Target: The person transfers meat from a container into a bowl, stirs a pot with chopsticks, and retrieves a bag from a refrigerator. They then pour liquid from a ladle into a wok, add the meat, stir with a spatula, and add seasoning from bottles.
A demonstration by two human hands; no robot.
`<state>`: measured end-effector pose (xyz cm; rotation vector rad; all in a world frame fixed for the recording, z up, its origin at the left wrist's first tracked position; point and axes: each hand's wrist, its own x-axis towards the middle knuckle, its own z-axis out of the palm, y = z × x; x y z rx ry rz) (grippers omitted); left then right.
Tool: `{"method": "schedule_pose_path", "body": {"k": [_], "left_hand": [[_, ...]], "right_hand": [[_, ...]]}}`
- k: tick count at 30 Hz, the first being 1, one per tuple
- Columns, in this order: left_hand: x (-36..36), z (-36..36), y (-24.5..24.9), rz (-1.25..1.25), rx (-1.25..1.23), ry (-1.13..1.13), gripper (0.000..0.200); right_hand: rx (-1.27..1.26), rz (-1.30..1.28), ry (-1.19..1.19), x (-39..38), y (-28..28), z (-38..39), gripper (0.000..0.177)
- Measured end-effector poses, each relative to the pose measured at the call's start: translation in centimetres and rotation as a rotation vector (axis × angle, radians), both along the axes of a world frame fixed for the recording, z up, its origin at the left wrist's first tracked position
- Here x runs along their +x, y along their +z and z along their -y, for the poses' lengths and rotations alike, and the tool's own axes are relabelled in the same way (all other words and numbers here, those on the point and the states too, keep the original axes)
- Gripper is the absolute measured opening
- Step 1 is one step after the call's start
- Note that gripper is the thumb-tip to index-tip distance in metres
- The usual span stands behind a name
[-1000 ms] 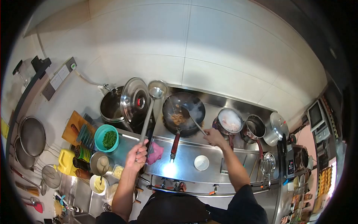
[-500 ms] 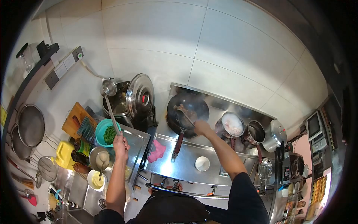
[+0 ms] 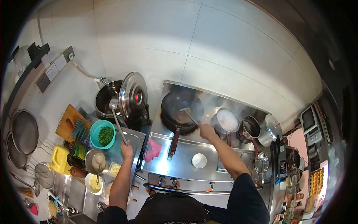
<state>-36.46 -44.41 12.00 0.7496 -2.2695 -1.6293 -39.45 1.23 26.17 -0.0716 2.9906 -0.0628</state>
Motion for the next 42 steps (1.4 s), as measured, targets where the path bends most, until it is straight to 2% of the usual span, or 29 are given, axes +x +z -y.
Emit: {"method": "schedule_pose_path", "body": {"k": [2,5,8,11,13,16,19,22,26,30,33,36,39,40,42], "left_hand": [[-0.5,1.1,-5.3,-0.127,-0.322,-0.021,0.039],[1.4,0.2,-3.1,0.079,-0.198,-0.026,0.047],[2.7,-0.5,-2.0,0.292,-0.184,-0.042,0.053],[3.4,0.3,-7.1,0.269,-0.317,-0.022,0.058],[3.8,0.2,-7.6,0.231,-0.398,0.004,0.062],[5.6,0.1,-7.2,0.182,-0.533,0.002,0.069],[5.8,-0.1,-5.4,0.209,-0.586,-0.014,0.075],[5.7,0.6,-6.0,0.24,-0.591,-0.023,0.076],[5.9,1.5,-9.6,0.168,-0.628,-0.073,0.076],[6.1,0.2,-9.0,0.12,-0.635,-0.059,0.073],[7.3,-1.3,-6.8,0.011,-0.651,-0.076,0.073],[10.7,-3.1,-3.3,-0.141,-0.558,-0.127,0.074],[14.0,-4.7,-2.1,-0.171,-0.389,-0.12,0.074],[15.3,-5.5,-1.6,-0.132,-0.43,-0.1,0.072],[17.8,-6.5,-2.5,-0.164,-0.334,-0.1,0.071]], "right_hand": [[0.01,0.025,-0.005,2.7,2.6,-0.3,0.034],[0.061,0.129,-0.04,6.4,6.7,0.8,0.034],[0.003,0.086,-0.075,6.5,3.7,1.2,0.035],[-0.11,0.049,-0.138,5.1,1.4,0.8,0.042],[-0.148,0.005,-0.215,4.4,-0.1,1.4,0.052],[-0.128,0.016,-0.173,3.5,-2.3,1.9,0.054],[-0.136,-0.03,-0.087,4.7,-1.6,2.1,0.053],[-0.096,0.034,-0.136,7.5,2.0,3.4,0.053],[-0.18,0.005,-0.137,9.2,-1.1,3.0,0.053],[-0.243,-0.06,-0.298,10.9,-1.1,4.7,0.053],[-0.346,-0.17,-0.305,11.4,-4.8,3.6,0.06],[-0.855,-0.097,-0.508,12.8,-4.0,1.2,0.062],[-1.421,-0.095,-0.707,15.7,-0.6,-2.8,0.051],[-1.417,-0.131,-0.721,16.9,0.8,-4.4,0.049],[-1.406,-0.204,-0.746,18.9,3.2,-8.0,0.047]]}}
